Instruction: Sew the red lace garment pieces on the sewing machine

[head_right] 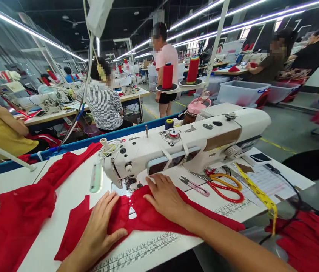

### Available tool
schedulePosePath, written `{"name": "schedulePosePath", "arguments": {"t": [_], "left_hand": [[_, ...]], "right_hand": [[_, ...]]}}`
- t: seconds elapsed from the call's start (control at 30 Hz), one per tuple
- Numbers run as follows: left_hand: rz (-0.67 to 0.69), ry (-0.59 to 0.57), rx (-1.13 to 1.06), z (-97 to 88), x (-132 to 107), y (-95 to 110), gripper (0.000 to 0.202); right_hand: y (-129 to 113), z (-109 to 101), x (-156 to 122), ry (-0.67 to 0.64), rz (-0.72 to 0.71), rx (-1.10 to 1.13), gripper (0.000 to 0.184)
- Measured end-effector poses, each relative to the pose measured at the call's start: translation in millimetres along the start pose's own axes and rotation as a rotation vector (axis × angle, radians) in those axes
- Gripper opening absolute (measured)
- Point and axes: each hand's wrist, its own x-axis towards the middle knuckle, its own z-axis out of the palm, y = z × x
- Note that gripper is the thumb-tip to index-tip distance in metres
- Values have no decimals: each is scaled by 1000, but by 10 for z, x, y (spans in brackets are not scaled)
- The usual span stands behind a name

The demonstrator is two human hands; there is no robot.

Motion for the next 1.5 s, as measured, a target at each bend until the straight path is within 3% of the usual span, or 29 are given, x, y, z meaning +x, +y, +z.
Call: {"name": "schedulePosePath", "arguments": {"t": [0.1,0.17,0.2,0.3,0.4,0.5,0.57,0.63,0.73,0.9,1.07,1.13,1.23,1.3,1.4,1.5], "left_hand": [[-14,-43,-24,-108,126,22,97],[-56,-58,-73,-195,220,83,91],[-80,-51,-91,-236,254,124,78],[-124,30,-101,-330,266,241,9],[-186,189,-108,-370,126,264,21],[-267,361,-164,-346,-107,181,19],[-311,445,-228,-295,-263,117,20],[-344,502,-299,-228,-381,80,26],[-375,535,-400,-144,-455,81,30],[-393,521,-565,-81,-410,105,37],[-404,454,-695,-94,-410,102,38],[-442,443,-759,-196,-457,103,27],[-588,523,-866,-457,-552,131,27],[-592,547,-785,-616,-590,187,24],[-448,382,-548,-699,-566,310,20],[-399,182,-545,-632,-479,388,14]], "right_hand": [[-23,-116,21,-50,1,-50,20],[-151,-210,-21,-73,-17,-71,10],[-250,-245,-64,-79,-21,-83,11],[-631,-211,-251,-91,-109,-34,13],[-996,23,-403,-164,-385,144,17],[-1189,175,-394,-198,-524,323,28],[-1200,118,-295,-120,-481,525,27],[-1155,-23,-141,-14,-321,699,28],[-1093,-205,120,-13,-258,823,27],[-1097,-186,381,-220,-416,882,16],[-1074,-78,396,-355,-377,866,9],[-1042,-64,380,-415,-319,852,10],[-988,-63,371,-461,-268,856,13],[-965,-62,376,-495,-246,876,13],[-957,-45,388,-545,-206,926,14],[-951,-5,393,-576,-162,996,18]]}}
